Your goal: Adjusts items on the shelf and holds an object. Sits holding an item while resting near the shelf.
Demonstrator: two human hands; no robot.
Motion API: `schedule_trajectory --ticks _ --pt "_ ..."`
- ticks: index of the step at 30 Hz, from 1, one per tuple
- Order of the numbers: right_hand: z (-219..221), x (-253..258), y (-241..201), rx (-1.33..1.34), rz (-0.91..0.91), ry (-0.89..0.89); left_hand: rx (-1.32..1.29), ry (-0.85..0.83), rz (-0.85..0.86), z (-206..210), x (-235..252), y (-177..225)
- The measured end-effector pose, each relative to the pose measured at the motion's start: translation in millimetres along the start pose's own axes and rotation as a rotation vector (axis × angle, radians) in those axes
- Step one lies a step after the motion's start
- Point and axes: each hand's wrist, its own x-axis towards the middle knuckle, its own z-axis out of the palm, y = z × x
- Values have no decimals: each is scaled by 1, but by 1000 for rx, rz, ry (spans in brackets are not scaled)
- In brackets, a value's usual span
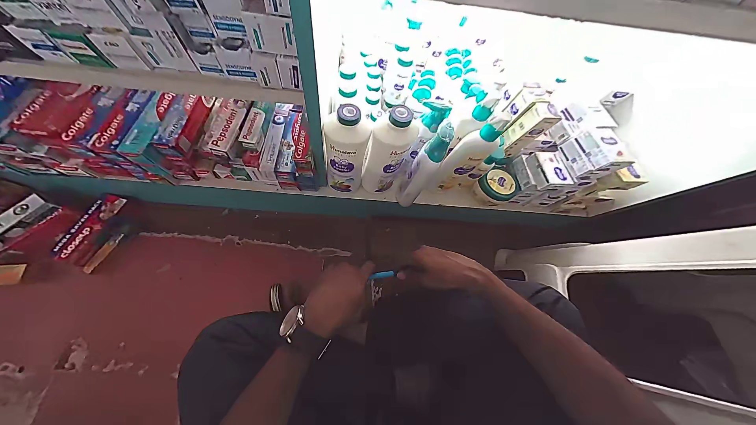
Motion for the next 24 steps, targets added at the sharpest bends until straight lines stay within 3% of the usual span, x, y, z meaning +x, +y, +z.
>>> schedule_trajectory --ticks 3,4,7,9,11,15,19,24 --pt "-5 -4 4 59 -4 113 40 -3 -18 -4 -3 1" --pt "-9 -10 7 85 2 259 45 0 -28 -5 -4 0" --pt "-33 -28 14 59 1 1011 38 25 -24 -5 -6 -4" --pt "-68 -38 11 -53 17 1231 32 24 -28 -6 -6 -3" --pt "-103 -43 8 -210 -45 1198 47 17 -14 -5 -5 -4" --pt "-155 -28 19 -450 -82 882 41 36 18 -3 -3 -5" --pt "-163 -28 24 -471 -129 848 29 57 -2 -7 -7 -9" --pt "-151 -41 16 -450 76 838 49 88 32 -6 -7 -8"
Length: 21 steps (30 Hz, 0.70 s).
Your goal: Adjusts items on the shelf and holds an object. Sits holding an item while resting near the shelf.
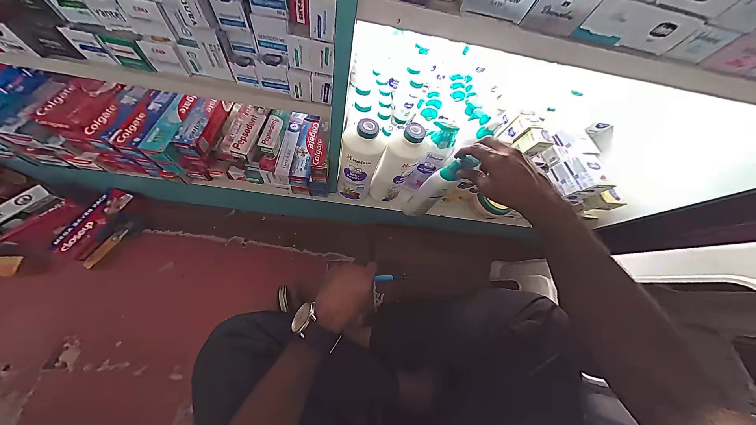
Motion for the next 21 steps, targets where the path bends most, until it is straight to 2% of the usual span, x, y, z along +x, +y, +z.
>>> schedule_trajectory --ticks 6,13,16,21 --pt "-3 -3 -13 -34 122 -21 -12 -15 1 -2 -2 3" --pt "-12 3 -35 -150 378 -54 -19 -27 6 -6 -5 5" --pt "-15 7 -39 -147 371 -71 -25 -35 8 -8 -7 5" --pt "-24 -9 -37 -77 199 -86 -37 -37 8 -8 -7 3"
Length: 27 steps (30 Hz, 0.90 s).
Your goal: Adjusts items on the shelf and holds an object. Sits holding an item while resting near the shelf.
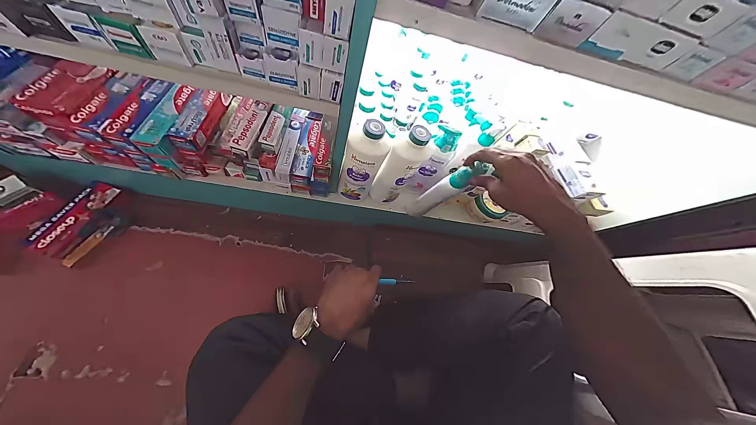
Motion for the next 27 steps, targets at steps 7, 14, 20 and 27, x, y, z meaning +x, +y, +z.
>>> schedule_trajectory --ticks 7,14,20,27 --pt "16 -8 8 138 -118 54 30 -36 -24 -2 0 5" --pt "47 -13 -8 157 110 90 47 -26 -29 5 4 0" --pt "56 -22 -36 151 255 144 16 -59 -51 11 9 -3" --pt "44 -30 -38 204 296 41 20 -68 -52 10 13 -3"
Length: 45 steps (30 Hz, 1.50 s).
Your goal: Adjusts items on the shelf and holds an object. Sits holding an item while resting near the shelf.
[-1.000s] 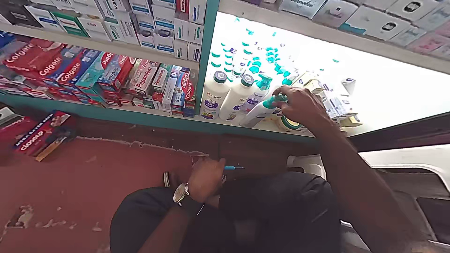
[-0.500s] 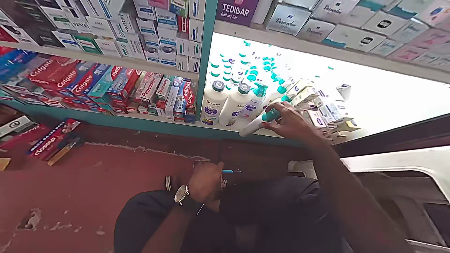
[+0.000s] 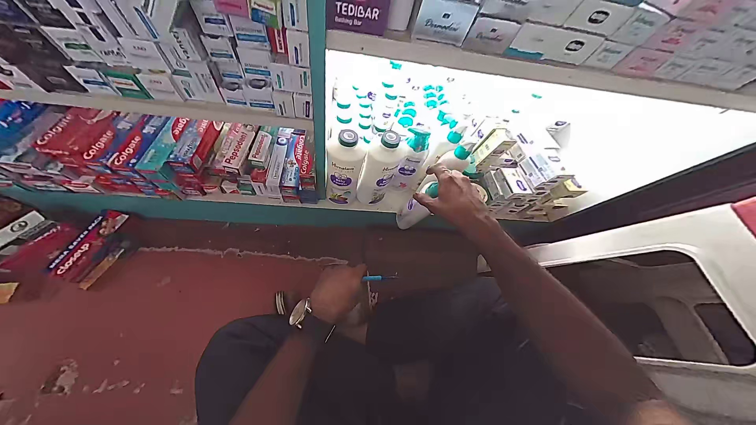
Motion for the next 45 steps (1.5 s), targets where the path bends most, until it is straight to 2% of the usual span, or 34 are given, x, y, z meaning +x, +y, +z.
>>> schedule_trajectory --ticks 4,8,13,18,26,33,35,39,41,45 --pt "-1 3 5 34 -55 31 1 -3 -7 4 -2 0" --pt "-8 13 15 64 -194 83 -11 17 -33 1 -5 -3" --pt "-25 13 2 48 -281 102 -16 21 -32 -1 -6 -3" --pt "-23 68 -2 -51 -270 -16 -26 3 -53 0 -2 -4" --pt "-15 91 -4 -164 -272 -106 -41 11 -86 -5 0 -6" --pt "-12 90 3 -171 -370 77 0 54 -29 2 5 -6" --pt "-13 74 3 -159 -417 151 7 54 -23 3 4 -7" --pt "-3 19 14 62 -571 330 -11 61 -47 5 3 -8" --pt "10 -10 26 152 -606 215 -9 47 -55 5 3 -6" --pt "43 -41 53 205 -638 -188 21 44 -48 11 6 -3"
